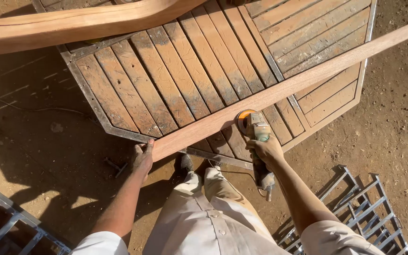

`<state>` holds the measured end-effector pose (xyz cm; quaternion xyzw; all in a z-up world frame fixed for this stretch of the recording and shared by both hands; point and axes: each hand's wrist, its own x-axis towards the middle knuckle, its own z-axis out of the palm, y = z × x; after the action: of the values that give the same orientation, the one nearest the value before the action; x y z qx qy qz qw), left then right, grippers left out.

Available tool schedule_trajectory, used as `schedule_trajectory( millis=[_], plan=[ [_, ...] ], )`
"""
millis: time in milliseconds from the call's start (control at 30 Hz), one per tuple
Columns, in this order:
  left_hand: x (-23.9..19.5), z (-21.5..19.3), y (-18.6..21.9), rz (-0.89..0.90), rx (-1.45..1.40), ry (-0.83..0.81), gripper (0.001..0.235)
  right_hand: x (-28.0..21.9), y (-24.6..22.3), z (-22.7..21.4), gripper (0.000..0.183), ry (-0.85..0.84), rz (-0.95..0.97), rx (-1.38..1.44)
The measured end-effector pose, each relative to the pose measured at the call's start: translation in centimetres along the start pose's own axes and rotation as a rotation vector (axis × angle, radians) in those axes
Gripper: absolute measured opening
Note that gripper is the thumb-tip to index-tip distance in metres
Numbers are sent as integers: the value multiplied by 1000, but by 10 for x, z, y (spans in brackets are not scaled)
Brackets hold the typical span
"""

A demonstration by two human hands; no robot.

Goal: Sanding a long wooden plank using a handheld angle grinder with a sanding disc.

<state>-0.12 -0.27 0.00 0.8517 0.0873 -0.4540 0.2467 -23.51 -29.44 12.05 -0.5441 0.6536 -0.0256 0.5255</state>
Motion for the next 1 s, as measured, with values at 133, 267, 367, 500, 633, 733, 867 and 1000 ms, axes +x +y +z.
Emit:
schedule_trajectory(
  millis=[133, 267, 367, 500, 633, 733, 867, 1000],
  plan=[
    [14, 5, -12, 69, -50, 58, 96, -89, -14, 53, 47, -238, -113, -426],
    [5, -4, -6, 71, -23, 25, 95, -83, -2, 74, 49, -346, -145, -656],
    [-11, -8, -1, 93, -45, 10, 92, -24, 7, 41, 36, -183, -102, -450],
    [-9, -8, -2, 128, -76, 23, 96, 95, 18, -24, 56, 151, 48, 39],
    [-4, -5, -7, 137, -84, 40, 93, 61, -3, -22, 41, 141, 38, 160],
    [-4, -4, -12, 159, -79, 30, 89, 20, 13, 26, 41, 34, -46, -346],
    [12, 0, -18, 144, -124, 26, 91, -50, -3, 72, 41, -260, -61, -473],
    [12, 0, -16, 123, -138, 51, 92, -8, 4, 55, 23, -146, 27, -253]
  ],
)
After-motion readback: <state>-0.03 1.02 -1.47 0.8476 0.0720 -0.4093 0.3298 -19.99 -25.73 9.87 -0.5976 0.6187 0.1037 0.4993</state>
